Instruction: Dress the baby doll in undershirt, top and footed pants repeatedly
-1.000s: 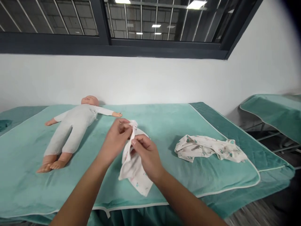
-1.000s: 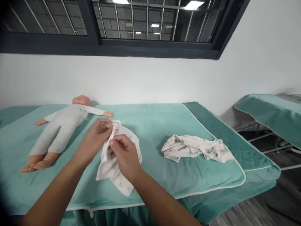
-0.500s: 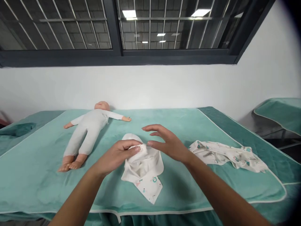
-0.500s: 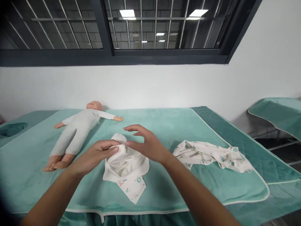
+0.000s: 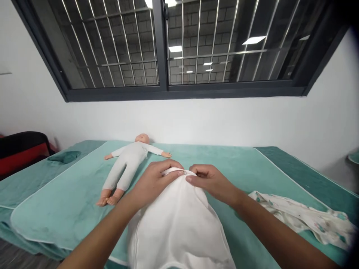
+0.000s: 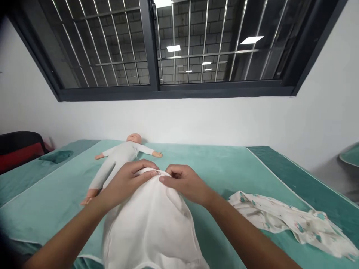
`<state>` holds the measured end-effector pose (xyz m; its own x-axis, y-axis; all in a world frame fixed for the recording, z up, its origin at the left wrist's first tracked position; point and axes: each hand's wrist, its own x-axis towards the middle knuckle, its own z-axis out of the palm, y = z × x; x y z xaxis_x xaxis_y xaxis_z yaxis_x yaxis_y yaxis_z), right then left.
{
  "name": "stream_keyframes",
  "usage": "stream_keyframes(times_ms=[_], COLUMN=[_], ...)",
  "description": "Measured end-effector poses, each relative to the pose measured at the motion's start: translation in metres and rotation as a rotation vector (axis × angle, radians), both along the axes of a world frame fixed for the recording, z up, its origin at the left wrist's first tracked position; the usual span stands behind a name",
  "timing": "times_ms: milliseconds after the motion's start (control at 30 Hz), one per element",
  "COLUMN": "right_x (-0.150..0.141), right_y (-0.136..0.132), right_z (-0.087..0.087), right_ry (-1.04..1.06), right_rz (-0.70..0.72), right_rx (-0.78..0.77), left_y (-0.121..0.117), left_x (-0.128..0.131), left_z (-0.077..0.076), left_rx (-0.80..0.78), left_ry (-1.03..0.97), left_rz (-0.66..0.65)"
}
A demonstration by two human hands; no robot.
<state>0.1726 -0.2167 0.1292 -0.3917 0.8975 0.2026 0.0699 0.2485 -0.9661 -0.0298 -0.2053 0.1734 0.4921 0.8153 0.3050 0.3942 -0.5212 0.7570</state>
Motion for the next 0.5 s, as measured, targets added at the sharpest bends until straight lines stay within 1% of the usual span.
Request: stream_keyframes(times_ms=[67, 133, 200, 267, 300, 333, 367, 400, 433, 500], right_x=[-0.001, 0.000, 0.004, 0.012, 0.017, 0.022, 0.027, 0.030, 0.033, 0.035], right_y=[0.000, 0.001, 0.002, 0.004, 0.005, 0.006, 0.005, 0.004, 0.003, -0.001], right_z=[-0.007, -0.012, -0.013, -0.013, -0.012, -0.011, -0.010, -0.008, -0.006, 0.002], right_ry=[-0.070, -0.209, -0.426, -0.679, -0.783, -0.851, -0.873, -0.846, -0.775, -0.560], right_rz=[-0.122, -0.235, -0.386, -0.544, -0.600, -0.621, -0.601, -0.542, -0.456, -0.250], right_rx=[0.053, 0.141, 0.277, 0.415, 0.458, 0.472, 0.459, 0.426, 0.379, 0.238], left_y=[0.003, 0.006, 0.011, 0.016, 0.018, 0.020, 0.022, 0.023, 0.024, 0.024], left_x=[0.001, 0.001, 0.001, -0.002, -0.004, -0.005, -0.006, -0.006, -0.005, -0.001], left_z=[-0.007, -0.013, -0.018, -0.022, -0.023, -0.023, -0.024, -0.024, -0.024, -0.022], left_rx=[0.063, 0.110, 0.200, 0.330, 0.397, 0.455, 0.498, 0.523, 0.522, 0.437], left_ry=[0.029, 0.102, 0.254, 0.460, 0.552, 0.614, 0.633, 0.602, 0.528, 0.330], left_rz=[0.066, 0.087, 0.092, 0.093, 0.103, 0.122, 0.150, 0.185, 0.218, 0.251])
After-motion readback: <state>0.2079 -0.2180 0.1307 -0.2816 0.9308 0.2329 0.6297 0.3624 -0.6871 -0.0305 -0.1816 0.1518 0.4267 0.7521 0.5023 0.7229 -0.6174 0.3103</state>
